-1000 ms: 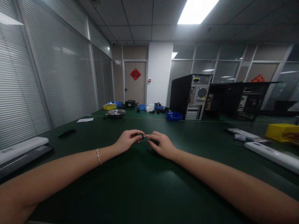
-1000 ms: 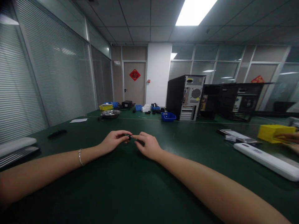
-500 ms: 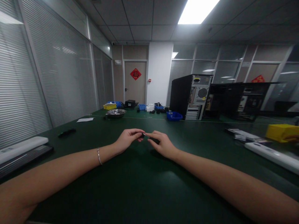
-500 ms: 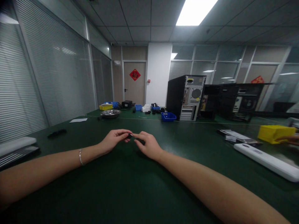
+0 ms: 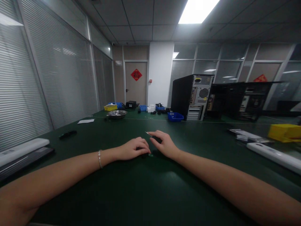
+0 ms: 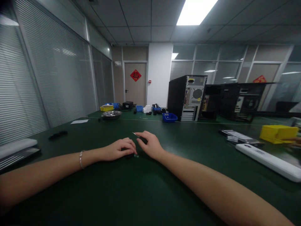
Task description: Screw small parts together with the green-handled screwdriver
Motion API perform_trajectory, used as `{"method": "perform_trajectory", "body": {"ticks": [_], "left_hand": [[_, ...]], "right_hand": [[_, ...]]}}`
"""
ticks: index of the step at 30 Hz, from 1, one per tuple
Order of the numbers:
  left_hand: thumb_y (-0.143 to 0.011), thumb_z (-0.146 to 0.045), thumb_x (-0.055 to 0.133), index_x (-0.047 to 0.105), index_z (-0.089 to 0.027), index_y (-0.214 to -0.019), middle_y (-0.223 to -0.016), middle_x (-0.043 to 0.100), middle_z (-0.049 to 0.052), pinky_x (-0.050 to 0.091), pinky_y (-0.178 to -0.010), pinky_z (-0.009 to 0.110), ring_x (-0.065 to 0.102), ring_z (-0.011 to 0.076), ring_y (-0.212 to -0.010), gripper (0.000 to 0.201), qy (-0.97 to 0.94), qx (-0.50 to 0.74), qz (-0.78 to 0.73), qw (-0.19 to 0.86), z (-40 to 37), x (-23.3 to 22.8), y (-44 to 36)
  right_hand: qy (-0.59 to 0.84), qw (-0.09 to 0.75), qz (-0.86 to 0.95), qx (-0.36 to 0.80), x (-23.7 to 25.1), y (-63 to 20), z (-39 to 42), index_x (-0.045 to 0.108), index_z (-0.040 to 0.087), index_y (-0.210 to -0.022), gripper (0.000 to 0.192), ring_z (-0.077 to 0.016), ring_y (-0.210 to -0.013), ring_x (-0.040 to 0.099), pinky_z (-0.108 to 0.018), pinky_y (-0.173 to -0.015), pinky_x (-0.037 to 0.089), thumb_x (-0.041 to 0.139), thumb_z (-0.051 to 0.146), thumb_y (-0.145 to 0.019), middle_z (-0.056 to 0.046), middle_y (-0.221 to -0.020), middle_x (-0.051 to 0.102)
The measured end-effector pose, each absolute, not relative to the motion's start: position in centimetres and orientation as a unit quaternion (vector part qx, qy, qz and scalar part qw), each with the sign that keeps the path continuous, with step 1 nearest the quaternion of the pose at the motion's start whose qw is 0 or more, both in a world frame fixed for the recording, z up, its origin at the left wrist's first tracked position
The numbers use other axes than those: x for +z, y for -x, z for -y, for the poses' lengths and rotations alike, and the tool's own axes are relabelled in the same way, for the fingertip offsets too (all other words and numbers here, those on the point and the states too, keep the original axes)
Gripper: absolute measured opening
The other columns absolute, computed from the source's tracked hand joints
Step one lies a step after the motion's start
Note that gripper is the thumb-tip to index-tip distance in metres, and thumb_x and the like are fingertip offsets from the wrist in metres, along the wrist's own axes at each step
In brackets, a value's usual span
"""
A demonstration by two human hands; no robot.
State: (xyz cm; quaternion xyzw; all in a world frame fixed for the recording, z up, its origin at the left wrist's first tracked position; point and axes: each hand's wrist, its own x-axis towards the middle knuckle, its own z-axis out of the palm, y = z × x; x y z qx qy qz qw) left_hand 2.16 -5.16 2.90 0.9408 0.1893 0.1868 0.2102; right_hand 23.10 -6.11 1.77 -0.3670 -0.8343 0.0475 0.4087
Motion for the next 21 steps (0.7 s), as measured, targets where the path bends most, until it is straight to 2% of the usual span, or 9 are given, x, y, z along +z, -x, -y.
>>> {"method": "perform_trajectory", "body": {"ticks": [6,10,13,15,17,21], "left_hand": [[-0.09,-0.034,0.041,0.063,-0.021,-0.1,-0.104,0.056,0.005,0.037,-0.086,0.029,0.049,0.0184,-0.099,0.027,-0.937,0.207,-0.217,0.181,5.6,3.3,-2.0],[-0.084,-0.048,0.047,0.058,-0.018,-0.093,-0.091,0.055,0.004,0.04,-0.067,0.026,0.05,0.0171,-0.08,0.034,-0.924,0.186,-0.279,0.183,5.7,3.9,-1.6],[-0.069,-0.058,0.06,0.055,-0.018,-0.091,-0.087,0.053,0.002,0.037,-0.06,0.024,0.048,0.0168,-0.073,0.046,-0.928,0.134,-0.301,0.176,5.6,4.1,-1.4],[-0.066,-0.058,0.063,0.054,-0.018,-0.091,-0.087,0.052,0.003,0.036,-0.06,0.024,0.048,0.0171,-0.074,0.048,-0.93,0.122,-0.3,0.174,5.5,4.0,-1.2],[-0.069,-0.056,0.061,0.054,-0.018,-0.092,-0.088,0.052,0.003,0.037,-0.06,0.025,0.047,0.0171,-0.074,0.046,-0.928,0.123,-0.3,0.185,5.2,3.8,-1.0],[-0.074,-0.048,0.059,0.053,-0.018,-0.101,-0.091,0.051,0.003,0.039,-0.063,0.025,0.048,0.0169,-0.077,0.041,-0.919,0.147,-0.297,0.214,4.3,3.4,-0.5]], "right_hand": [[0.36,0.386,0.845,0.087,2.5,-23.1,6.4,0.059,0.021,-0.115,0.031,-0.0175,-0.083,0.057,-0.03,-0.075,0.043,0.051,0.022,-0.086,-0.006,-0.092,0.063],[0.329,0.293,0.876,0.195,3.1,-23.6,6.0,0.06,0.019,-0.111,0.028,-0.0171,-0.087,0.057,-0.028,-0.076,0.044,0.054,0.024,-0.084,-0.004,-0.101,0.063],[0.327,0.218,0.882,0.258,3.6,-24.1,5.6,0.061,0.016,-0.103,0.027,-0.0142,-0.073,0.056,-0.025,-0.065,0.044,0.06,0.027,-0.079,-0.002,-0.087,0.063],[0.316,0.194,0.882,0.289,4.0,-24.2,5.5,0.061,0.015,-0.098,0.024,-0.0131,-0.071,0.056,-0.024,-0.063,0.043,0.062,0.027,-0.078,-0.001,-0.083,0.062],[0.3,0.168,0.888,0.306,4.4,-24.2,5.7,0.061,0.015,-0.097,0.023,-0.0133,-0.074,0.056,-0.024,-0.066,0.044,0.062,0.028,-0.078,-0.001,-0.086,0.061],[0.28,0.116,0.916,0.262,5.1,-24.0,6.3,0.064,0.019,-0.097,0.026,-0.0165,-0.089,0.055,-0.027,-0.076,0.043,0.067,0.031,-0.073,-0.002,-0.1,0.058]]}}
